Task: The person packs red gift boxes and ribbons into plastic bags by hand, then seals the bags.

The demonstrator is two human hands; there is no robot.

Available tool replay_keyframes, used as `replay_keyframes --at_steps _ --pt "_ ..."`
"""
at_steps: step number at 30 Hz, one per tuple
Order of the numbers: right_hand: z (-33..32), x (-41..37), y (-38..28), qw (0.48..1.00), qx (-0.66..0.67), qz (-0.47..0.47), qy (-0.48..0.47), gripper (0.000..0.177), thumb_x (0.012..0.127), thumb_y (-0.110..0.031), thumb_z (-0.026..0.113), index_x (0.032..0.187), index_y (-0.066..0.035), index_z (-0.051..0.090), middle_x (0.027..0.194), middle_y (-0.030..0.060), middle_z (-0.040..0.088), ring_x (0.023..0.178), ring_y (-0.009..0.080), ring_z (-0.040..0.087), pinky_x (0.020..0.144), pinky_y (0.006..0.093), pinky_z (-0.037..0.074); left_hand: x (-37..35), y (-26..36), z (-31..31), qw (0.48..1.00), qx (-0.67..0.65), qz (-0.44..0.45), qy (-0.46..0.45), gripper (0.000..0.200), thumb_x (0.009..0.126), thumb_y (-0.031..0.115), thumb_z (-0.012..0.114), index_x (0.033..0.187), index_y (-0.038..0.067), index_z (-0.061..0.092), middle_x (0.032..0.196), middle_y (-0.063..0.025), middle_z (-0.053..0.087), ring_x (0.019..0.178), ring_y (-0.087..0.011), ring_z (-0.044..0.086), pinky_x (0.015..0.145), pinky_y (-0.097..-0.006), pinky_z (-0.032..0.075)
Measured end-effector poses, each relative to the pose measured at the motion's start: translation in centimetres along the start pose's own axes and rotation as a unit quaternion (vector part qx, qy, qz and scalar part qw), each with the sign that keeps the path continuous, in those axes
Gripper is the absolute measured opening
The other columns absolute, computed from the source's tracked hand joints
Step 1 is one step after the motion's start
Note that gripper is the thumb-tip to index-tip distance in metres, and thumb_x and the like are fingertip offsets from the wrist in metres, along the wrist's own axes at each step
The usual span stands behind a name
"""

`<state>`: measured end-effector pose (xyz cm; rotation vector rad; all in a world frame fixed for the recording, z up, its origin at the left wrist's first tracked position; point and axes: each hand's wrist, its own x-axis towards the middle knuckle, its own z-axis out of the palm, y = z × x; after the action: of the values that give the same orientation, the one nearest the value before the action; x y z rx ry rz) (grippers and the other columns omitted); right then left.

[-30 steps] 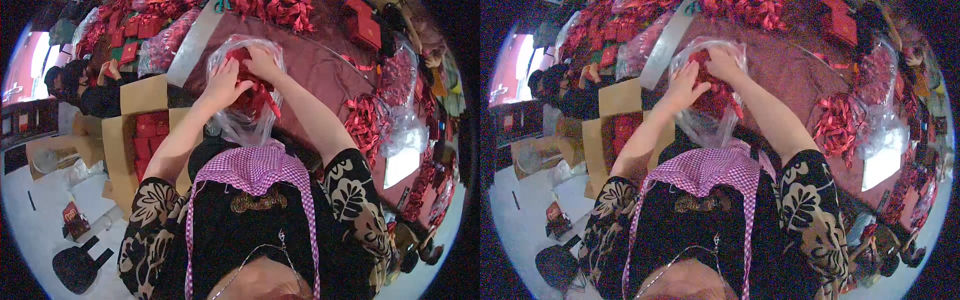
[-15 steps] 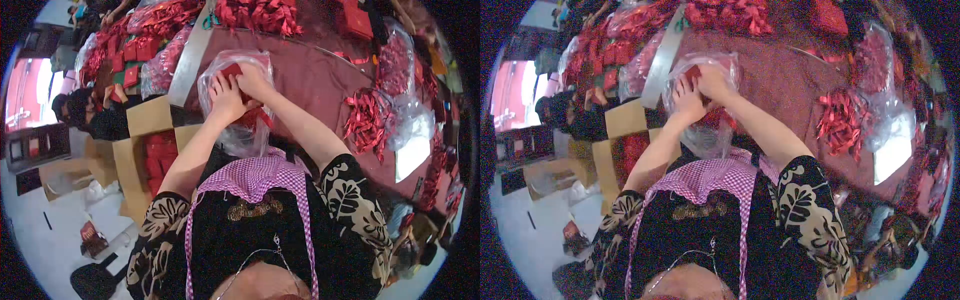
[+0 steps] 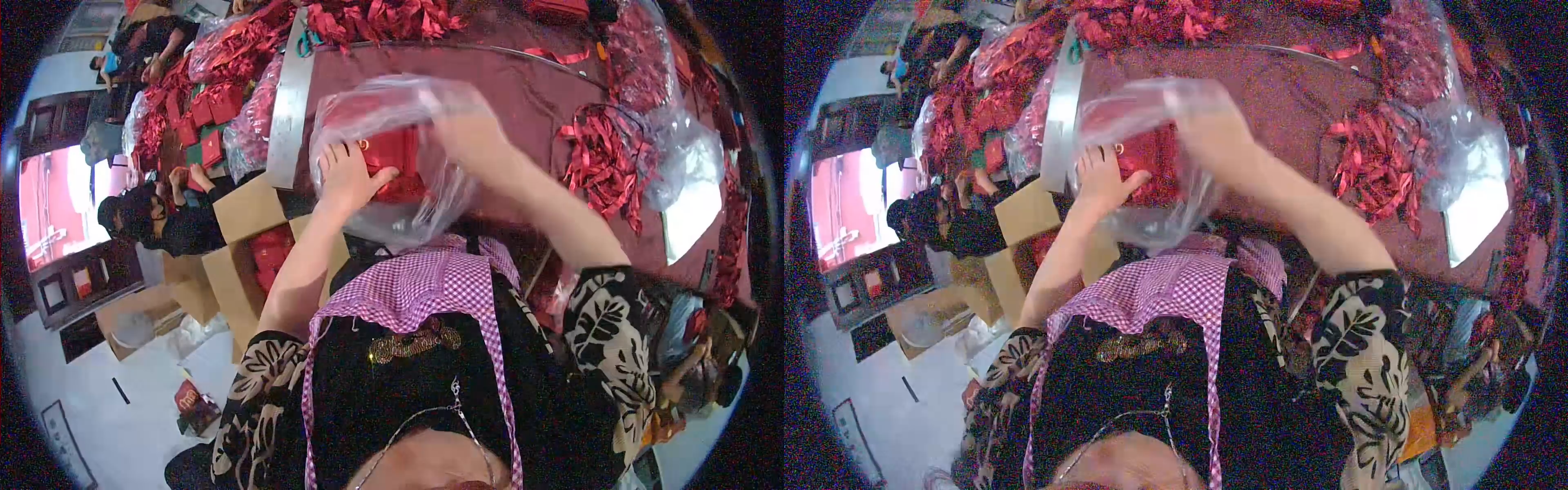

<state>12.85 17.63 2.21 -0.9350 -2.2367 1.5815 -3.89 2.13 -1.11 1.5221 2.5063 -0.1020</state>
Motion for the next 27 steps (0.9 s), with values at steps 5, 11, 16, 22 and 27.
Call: replay_keyframes --at_steps 5,11,16,22,27 --pt "-1.4 6.2 -3.1 0.798 -0.430 -0.399 0.141 0.042 0.083 -0.030 0.058 0.107 0.004 0.052 0.089 0.0158 0.063 0.089 0.0277 0.059 0.088 0.0430 0.039 0.1 0.3 0.1 0.999 0.027 -0.034 -0.019 0.108 0.071 0.061 0.062 0.136 -0.012 0.016 0.138 -0.0354 0.021 0.127 -0.0482 0.025 0.104 -0.0521 0.024" --pt "-4.8 5.2 -12.1 0.903 -0.352 -0.237 -0.067 0.026 0.086 -0.026 0.056 0.098 -0.003 0.059 0.090 0.0163 0.063 0.088 0.0319 0.060 0.080 0.0407 0.045 0.6 -0.1 -0.9 0.997 -0.028 -0.047 -0.059 0.111 0.069 0.061 0.064 0.136 -0.012 0.013 0.137 -0.0329 0.026 0.127 -0.0460 0.028 0.102 -0.0523 0.028" --pt "-3.4 4.5 -14.9 0.873 -0.211 -0.346 -0.273 0.024 0.087 -0.022 0.054 0.103 -0.005 0.059 0.087 0.0177 0.063 0.082 0.0331 0.062 0.074 0.0396 0.048 0.7 -1.1 -1.0 0.995 -0.070 -0.070 -0.034 0.109 0.069 0.059 0.066 0.136 -0.011 0.016 0.136 -0.0304 0.029 0.126 -0.0450 0.030 0.102 -0.0532 0.028" --pt "8.8 7.9 -5.8 0.888 -0.304 -0.291 -0.188 0.022 0.085 -0.012 0.052 0.102 -0.001 0.058 0.087 0.0230 0.061 0.086 0.0399 0.058 0.078 0.0444 0.045 -0.5 -2.1 -1.8 0.986 -0.142 -0.026 -0.079 0.106 0.070 0.057 0.064 0.134 -0.015 0.019 0.138 -0.0327 0.025 0.128 -0.0462 0.026 0.103 -0.0547 0.026" --pt "11.4 9.9 -1.5 0.889 -0.322 -0.320 -0.061 0.023 0.085 -0.012 0.052 0.105 -0.002 0.057 0.090 0.0233 0.061 0.086 0.0395 0.058 0.077 0.0469 0.044 -0.9 -2.6 -1.9 0.987 -0.157 -0.028 -0.017 0.111 0.067 0.056 0.066 0.133 -0.019 0.019 0.137 -0.0372 0.023 0.130 -0.0474 0.023 0.108 -0.0545 0.017"
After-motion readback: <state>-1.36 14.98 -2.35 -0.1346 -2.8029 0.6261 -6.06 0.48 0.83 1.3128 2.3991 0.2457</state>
